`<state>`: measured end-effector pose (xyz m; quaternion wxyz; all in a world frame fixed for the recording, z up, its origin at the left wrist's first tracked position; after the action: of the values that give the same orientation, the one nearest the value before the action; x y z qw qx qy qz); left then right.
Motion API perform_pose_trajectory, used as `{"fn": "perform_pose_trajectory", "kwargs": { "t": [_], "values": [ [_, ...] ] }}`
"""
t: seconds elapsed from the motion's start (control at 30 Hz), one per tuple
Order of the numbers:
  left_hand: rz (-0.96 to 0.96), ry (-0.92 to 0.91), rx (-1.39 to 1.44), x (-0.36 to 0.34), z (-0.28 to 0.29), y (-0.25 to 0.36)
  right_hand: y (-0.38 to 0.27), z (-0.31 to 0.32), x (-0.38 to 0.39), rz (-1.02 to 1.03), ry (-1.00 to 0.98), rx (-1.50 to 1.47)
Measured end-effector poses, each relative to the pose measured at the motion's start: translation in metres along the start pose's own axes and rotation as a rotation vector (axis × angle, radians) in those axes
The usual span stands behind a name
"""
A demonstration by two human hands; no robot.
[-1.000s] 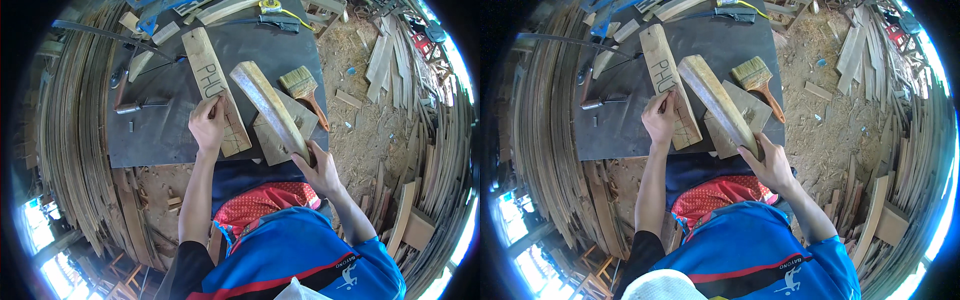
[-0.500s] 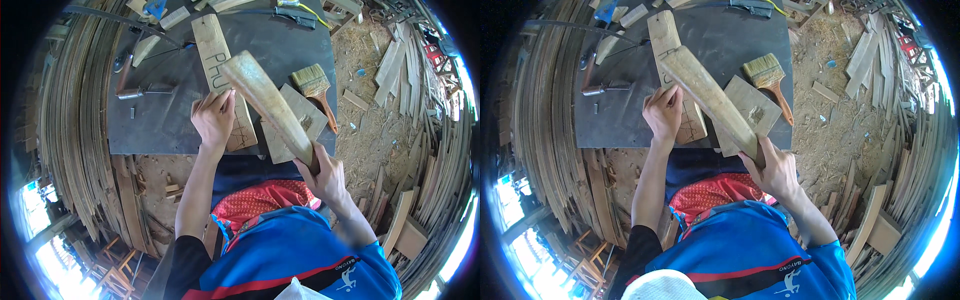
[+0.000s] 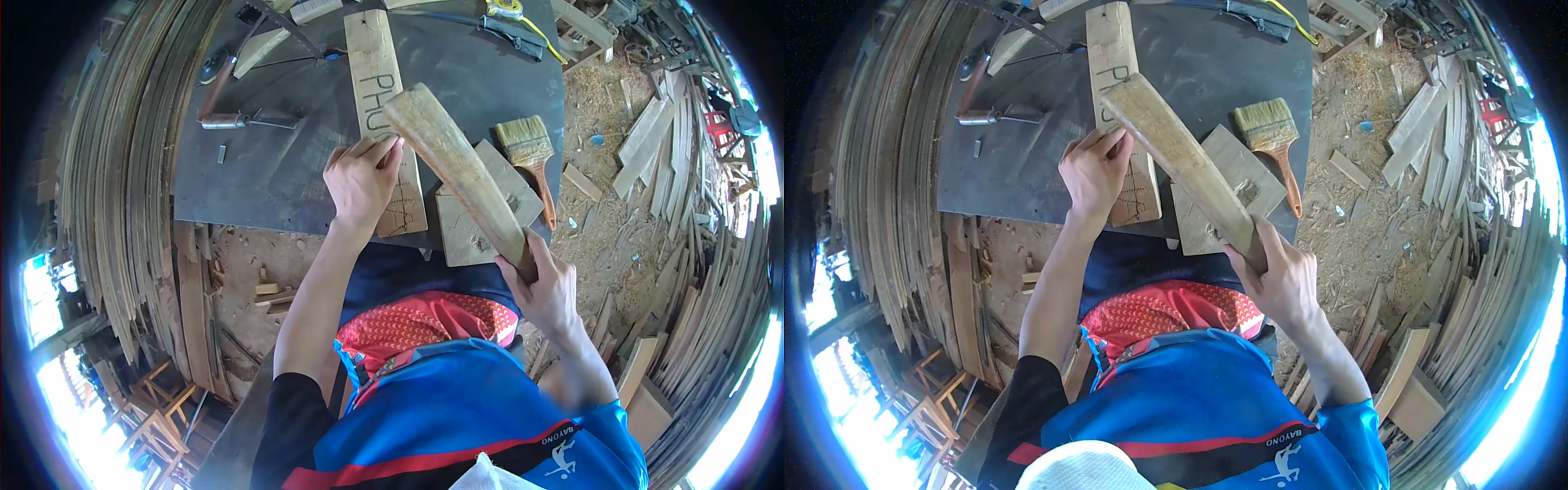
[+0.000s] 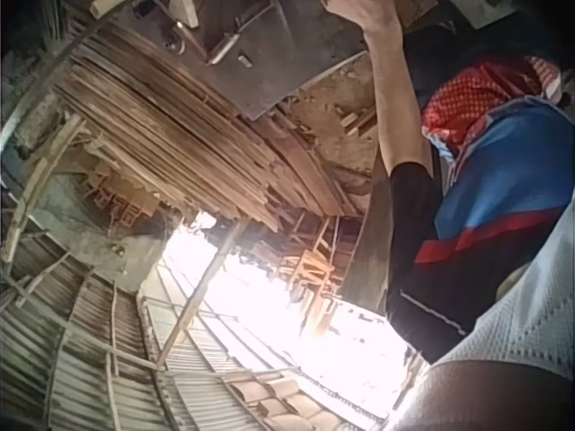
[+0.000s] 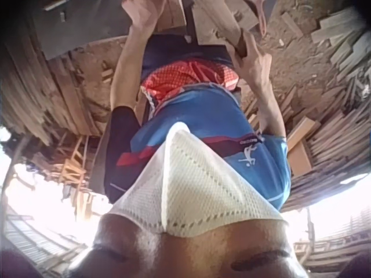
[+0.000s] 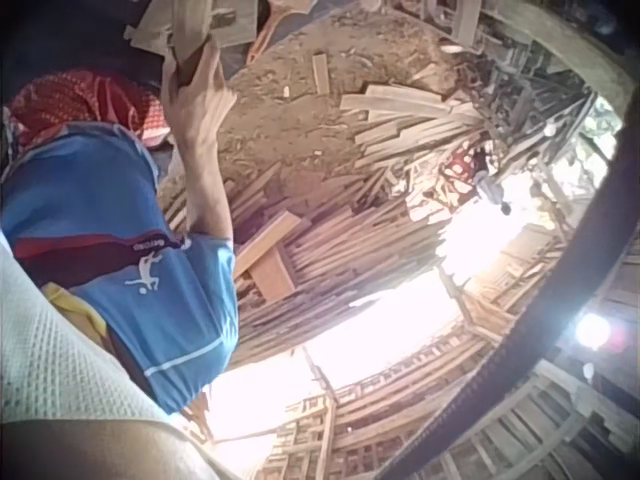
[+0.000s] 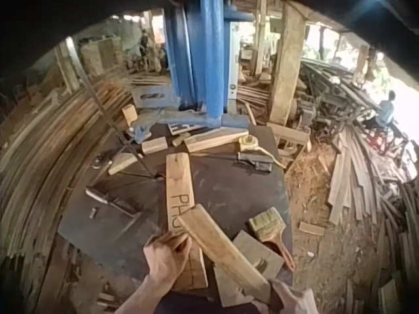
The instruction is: The person carves letters into a wooden plank using a chisel and a wooden mallet. They repeatedly strike the chisel to deepen the grooves of the letters. Later, they switch to using a knife to carve details into a smaller block of wood.
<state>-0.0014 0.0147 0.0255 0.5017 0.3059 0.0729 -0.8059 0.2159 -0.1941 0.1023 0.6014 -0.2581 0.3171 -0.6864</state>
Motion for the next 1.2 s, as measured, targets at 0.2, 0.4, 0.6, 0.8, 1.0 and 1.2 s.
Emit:
{"fn": "perform_pose_trajectory", "kwargs": {
  "t": [0.2,0.4,0.6,0.8,1.0,1.2],
  "values": [
    [0.025,-0.006,0.036,0.000,0.000,0.000,0.009,-0.006,0.005,0.032,0.033,0.087],
    [0.013,0.003,0.050,0.000,-0.001,0.000,0.000,-0.001,0.006,-0.048,0.065,-0.051],
    [0.025,0.020,0.051,0.002,-0.003,-0.003,0.000,0.004,0.002,-0.111,-0.047,-0.023],
    [0.068,-0.005,0.148,-0.002,-0.006,-0.003,0.001,0.008,-0.002,-0.216,0.084,-0.347],
    [0.159,-0.030,0.255,-0.001,-0.010,-0.005,0.020,-0.013,0.007,-0.426,0.059,-0.511],
    [0.123,-0.006,0.287,0.002,-0.014,-0.007,0.026,-0.029,0.018,-0.488,0.038,-0.527]
  ]
}}
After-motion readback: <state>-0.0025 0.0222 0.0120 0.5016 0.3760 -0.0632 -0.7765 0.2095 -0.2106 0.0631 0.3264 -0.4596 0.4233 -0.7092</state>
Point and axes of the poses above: each hand's wrist, its own x-axis away from the middle knuckle, its own z-axis out of the back of the hand, y = z × x, the point moved 2 cm from there along -x, towards the middle knuckle, and after that the axes turned 14 degrees about -x, right-handed, at the moved point
